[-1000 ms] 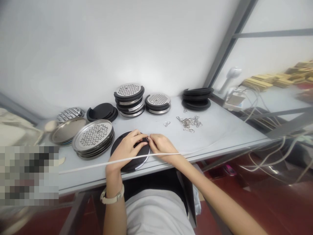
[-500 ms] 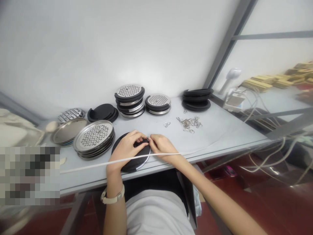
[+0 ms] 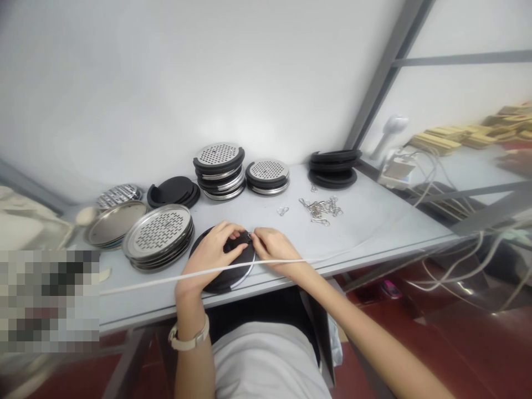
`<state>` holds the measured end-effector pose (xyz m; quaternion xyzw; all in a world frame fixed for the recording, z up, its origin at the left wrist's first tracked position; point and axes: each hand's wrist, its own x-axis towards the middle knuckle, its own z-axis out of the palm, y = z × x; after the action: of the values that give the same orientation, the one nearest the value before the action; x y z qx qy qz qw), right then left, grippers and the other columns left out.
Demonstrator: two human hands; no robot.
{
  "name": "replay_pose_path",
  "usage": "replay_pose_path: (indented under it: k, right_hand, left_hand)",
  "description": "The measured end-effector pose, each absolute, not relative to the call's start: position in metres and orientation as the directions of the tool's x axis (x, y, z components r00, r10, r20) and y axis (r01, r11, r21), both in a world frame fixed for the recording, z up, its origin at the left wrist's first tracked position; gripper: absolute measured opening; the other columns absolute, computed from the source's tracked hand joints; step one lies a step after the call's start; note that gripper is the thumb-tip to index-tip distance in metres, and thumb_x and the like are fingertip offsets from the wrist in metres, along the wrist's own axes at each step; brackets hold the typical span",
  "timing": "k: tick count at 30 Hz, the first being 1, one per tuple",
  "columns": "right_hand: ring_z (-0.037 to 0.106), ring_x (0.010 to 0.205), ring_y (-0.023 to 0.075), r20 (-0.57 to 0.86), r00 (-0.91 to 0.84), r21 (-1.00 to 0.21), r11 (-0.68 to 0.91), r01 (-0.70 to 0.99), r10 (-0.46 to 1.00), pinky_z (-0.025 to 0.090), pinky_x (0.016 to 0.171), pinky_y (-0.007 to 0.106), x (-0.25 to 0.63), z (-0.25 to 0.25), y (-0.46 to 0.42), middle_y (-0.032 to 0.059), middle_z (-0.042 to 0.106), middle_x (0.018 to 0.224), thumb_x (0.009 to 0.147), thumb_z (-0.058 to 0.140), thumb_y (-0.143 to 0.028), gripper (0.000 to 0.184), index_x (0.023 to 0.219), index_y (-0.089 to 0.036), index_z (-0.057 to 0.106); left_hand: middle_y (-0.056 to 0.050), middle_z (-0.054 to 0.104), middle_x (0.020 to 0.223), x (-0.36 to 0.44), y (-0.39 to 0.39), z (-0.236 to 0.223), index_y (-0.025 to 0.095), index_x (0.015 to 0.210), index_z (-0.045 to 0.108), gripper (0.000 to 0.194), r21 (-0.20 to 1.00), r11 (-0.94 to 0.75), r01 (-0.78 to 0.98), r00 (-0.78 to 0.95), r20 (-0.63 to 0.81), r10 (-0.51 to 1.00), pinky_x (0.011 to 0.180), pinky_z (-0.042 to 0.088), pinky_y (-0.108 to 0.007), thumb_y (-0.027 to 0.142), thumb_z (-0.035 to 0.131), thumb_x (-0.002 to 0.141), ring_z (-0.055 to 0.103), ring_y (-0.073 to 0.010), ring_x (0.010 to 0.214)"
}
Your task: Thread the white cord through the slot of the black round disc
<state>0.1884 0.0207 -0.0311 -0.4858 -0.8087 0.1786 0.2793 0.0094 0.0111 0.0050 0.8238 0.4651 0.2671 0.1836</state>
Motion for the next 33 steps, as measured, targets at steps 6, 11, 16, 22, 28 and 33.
replay_pose_path:
  k: [6,11,16,22,28,33]
  right_hand:
    - [0.045,0.058,0.0118,0.266,-0.377,-0.553,0.461,0.694,0.887,0.034,0.059,0.024,0.1888,-0.0323,0.0212,-0.0011,0.049,0.064,0.095,0.034,-0.026,0.028,0.069,-0.020,0.040]
    - [0.045,0.059,0.0121,0.273,-0.370,-0.555,0.459,0.694,0.888,0.035,0.060,0.024,0.1883,-0.0328,0.0215,-0.0007,0.049,0.065,0.096,0.032,-0.028,0.028,0.070,-0.020,0.041]
    - [0.044,0.059,0.0121,0.274,-0.376,-0.552,0.465,0.692,0.885,0.034,0.061,0.024,0.1888,-0.0326,0.0212,-0.0007,0.049,0.065,0.096,0.032,-0.027,0.029,0.069,-0.020,0.041]
    - [0.043,0.058,0.0119,0.270,-0.382,-0.555,0.467,0.689,0.884,0.033,0.060,0.024,0.1893,-0.0332,0.0220,-0.0011,0.047,0.064,0.095,0.033,-0.026,0.028,0.068,-0.020,0.039]
    - [0.042,0.057,0.0115,0.269,-0.380,-0.571,0.464,0.677,0.885,0.031,0.059,0.024,0.1899,-0.0349,0.0229,-0.0017,0.046,0.063,0.094,0.033,-0.026,0.029,0.066,-0.020,0.036]
    - [0.040,0.056,0.0111,0.276,-0.370,-0.578,0.461,0.673,0.887,0.031,0.058,0.024,0.1900,-0.0350,0.0224,-0.0019,0.046,0.063,0.094,0.034,-0.025,0.028,0.066,-0.020,0.036]
  left_hand:
    - [0.000,0.055,0.085,0.0098,0.0119,0.0063,0.021,0.085,0.055,0.006,0.521,-0.497,0.694,0.415,0.275,0.867,0.076,0.044,-0.029,0.025,0.059,0.086,0.054,-0.0162,0.082]
    - [0.001,0.056,0.083,0.0124,0.0115,0.0060,0.021,0.083,0.057,0.008,0.511,-0.481,0.712,0.388,0.285,0.877,0.073,0.043,-0.027,0.027,0.061,0.085,0.054,-0.0155,0.080]
    - [0.002,0.057,0.081,0.0148,0.0102,0.0051,0.021,0.080,0.057,0.011,0.526,-0.442,0.727,0.356,0.262,0.897,0.069,0.043,-0.026,0.030,0.062,0.084,0.055,-0.0139,0.074]
    - [0.003,0.056,0.078,0.0166,0.0110,0.0042,0.021,0.077,0.056,0.014,0.541,-0.408,0.735,0.332,0.237,0.913,0.066,0.042,-0.025,0.031,0.063,0.084,0.053,-0.0123,0.070]
    - [0.003,0.054,0.080,0.0160,0.0120,0.0040,0.021,0.081,0.056,0.010,0.552,-0.449,0.703,0.371,0.254,0.893,0.070,0.042,-0.024,0.027,0.061,0.085,0.053,-0.0120,0.074]
    - [0.003,0.053,0.082,0.0155,0.0125,0.0038,0.022,0.084,0.055,0.007,0.536,-0.480,0.695,0.404,0.261,0.876,0.071,0.042,-0.025,0.026,0.059,0.086,0.052,-0.0125,0.076]
